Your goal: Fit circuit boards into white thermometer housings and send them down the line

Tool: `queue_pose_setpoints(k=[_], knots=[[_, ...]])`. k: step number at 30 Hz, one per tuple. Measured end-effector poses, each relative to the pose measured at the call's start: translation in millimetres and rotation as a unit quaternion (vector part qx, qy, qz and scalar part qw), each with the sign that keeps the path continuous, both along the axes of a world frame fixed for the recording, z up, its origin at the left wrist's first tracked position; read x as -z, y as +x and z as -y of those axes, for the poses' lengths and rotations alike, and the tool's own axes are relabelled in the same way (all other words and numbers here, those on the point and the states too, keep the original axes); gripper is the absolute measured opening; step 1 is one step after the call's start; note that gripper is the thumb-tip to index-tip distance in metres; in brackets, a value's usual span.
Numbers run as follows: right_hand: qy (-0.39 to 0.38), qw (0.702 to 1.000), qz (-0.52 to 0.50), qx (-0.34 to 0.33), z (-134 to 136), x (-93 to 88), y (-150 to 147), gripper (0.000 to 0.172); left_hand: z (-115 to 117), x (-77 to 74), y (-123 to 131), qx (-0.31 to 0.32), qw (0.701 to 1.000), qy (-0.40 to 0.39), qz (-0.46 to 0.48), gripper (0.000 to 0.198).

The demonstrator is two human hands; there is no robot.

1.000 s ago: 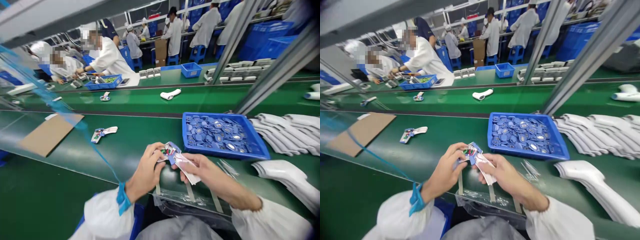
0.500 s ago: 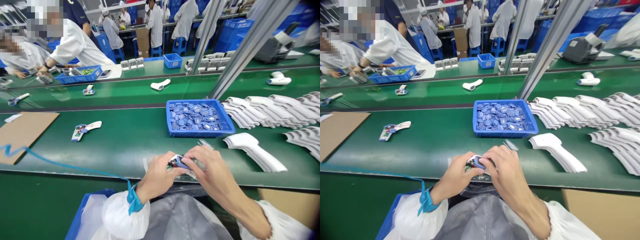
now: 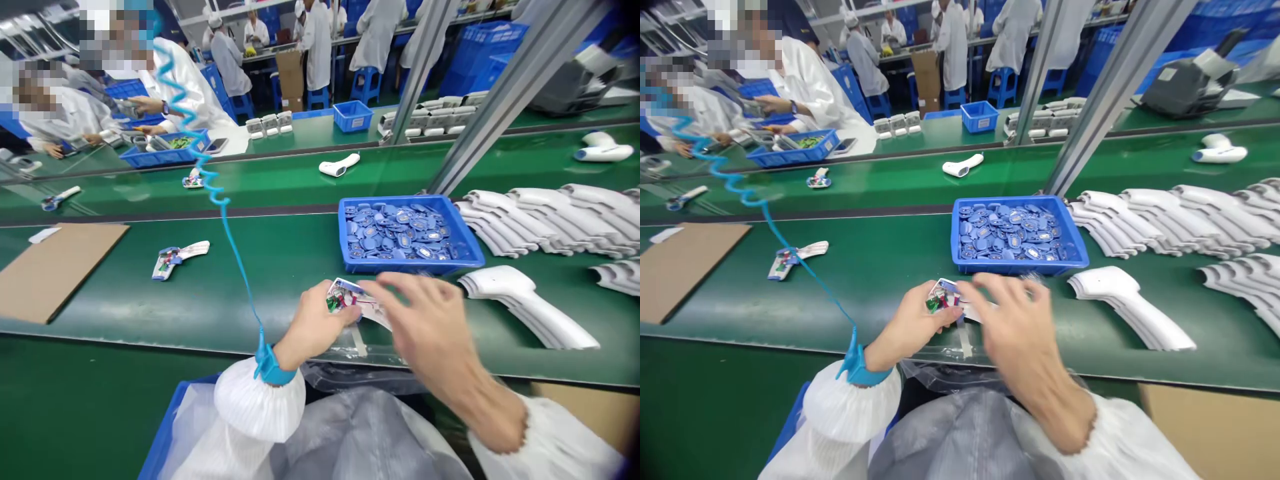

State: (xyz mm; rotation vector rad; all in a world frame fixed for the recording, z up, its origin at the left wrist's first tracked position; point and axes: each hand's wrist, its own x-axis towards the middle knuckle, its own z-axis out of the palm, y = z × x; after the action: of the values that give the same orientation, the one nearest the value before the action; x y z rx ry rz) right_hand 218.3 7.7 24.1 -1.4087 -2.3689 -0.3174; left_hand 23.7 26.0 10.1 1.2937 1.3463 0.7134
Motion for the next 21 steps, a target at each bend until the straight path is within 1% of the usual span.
queue_pose_setpoints(k=[1, 2, 4, 7, 9, 10, 11, 12, 13, 14, 15, 16, 17, 18, 19, 20, 21], knots=[[-0.004, 0.999, 0.001, -0.042, -1.3, -5.5, -13.4, 0.039, 0.0, -0.6, 1.6, 0.002, 1.000, 0.009, 0.005, 0.014], [-0.005, 0.997, 0.005, -0.071, -2.4, -7.9, -23.7, 0.041, -0.2, -1.2, 3.1, 0.002, 1.000, 0.010, 0.021, 0.013], [0.002, 0.995, 0.013, -0.094, -3.3, -4.7, -34.6, 0.042, -0.3, -2.3, 5.6, -0.008, 0.997, -0.016, 0.074, 0.012], [0.015, 0.996, -0.007, -0.089, -0.2, 6.2, -30.6, 0.040, 0.6, -2.0, 8.3, -0.016, 0.984, -0.076, 0.160, 0.016], [0.001, 0.997, -0.043, -0.072, 2.9, 9.1, -14.9, 0.033, 2.1, 0.1, 8.7, -0.006, 0.979, -0.090, 0.183, 0.020], [-0.005, 0.997, -0.060, -0.049, 4.0, 9.5, -1.9, 0.029, 2.9, 1.3, 8.2, -0.002, 0.979, -0.093, 0.183, 0.022], [-0.005, 0.997, -0.071, -0.006, 4.7, 10.1, 15.3, 0.025, 3.5, 2.5, 7.0, 0.001, 0.979, -0.095, 0.180, 0.025], [0.003, 0.996, -0.069, 0.059, 4.9, 11.9, 36.8, 0.021, 3.9, 3.6, 5.3, 0.003, 0.980, -0.098, 0.176, 0.029], [0.023, 0.988, -0.061, 0.137, 4.9, 15.5, 62.1, 0.021, 4.2, 4.6, 3.2, 0.005, 0.980, -0.101, 0.174, 0.033], [0.041, 0.969, -0.022, 0.243, 4.6, 21.1, 90.3, 0.026, 4.2, 5.4, 0.8, 0.009, 0.978, -0.106, 0.177, 0.036], [0.044, 0.940, 0.020, 0.337, 4.2, 28.8, 119.9, 0.036, 4.1, 6.1, -1.5, 0.017, 0.976, -0.113, 0.186, 0.037], [0.033, 0.912, 0.045, 0.406, 3.8, 37.9, 149.0, 0.043, 4.0, 6.7, -3.7, 0.027, 0.973, -0.119, 0.198, 0.038], [0.004, 0.898, 0.052, 0.437, 3.4, 47.4, 175.7, 0.044, 4.0, 7.4, -5.5, 0.039, 0.969, -0.124, 0.209, 0.039], [-0.047, 0.907, 0.047, 0.416, 3.3, 56.0, 198.2, 0.044, 4.1, 8.2, -6.9, 0.052, 0.966, -0.125, 0.219, 0.040], [-0.068, 0.918, 0.038, 0.389, 3.4, 62.5, 215.4, 0.045, 4.3, 9.0, -7.9, 0.063, 0.964, -0.122, 0.227, 0.039], [-0.067, 0.934, 0.025, 0.349, 4.1, 65.9, 226.3, 0.045, 4.5, 9.9, -8.6, 0.070, 0.963, -0.118, 0.234, 0.039], [-0.045, 0.950, 0.012, 0.308, 5.5, 65.6, 230.6, 0.045, 4.8, 10.8, -8.9, 0.074, 0.961, -0.115, 0.241, 0.039]])
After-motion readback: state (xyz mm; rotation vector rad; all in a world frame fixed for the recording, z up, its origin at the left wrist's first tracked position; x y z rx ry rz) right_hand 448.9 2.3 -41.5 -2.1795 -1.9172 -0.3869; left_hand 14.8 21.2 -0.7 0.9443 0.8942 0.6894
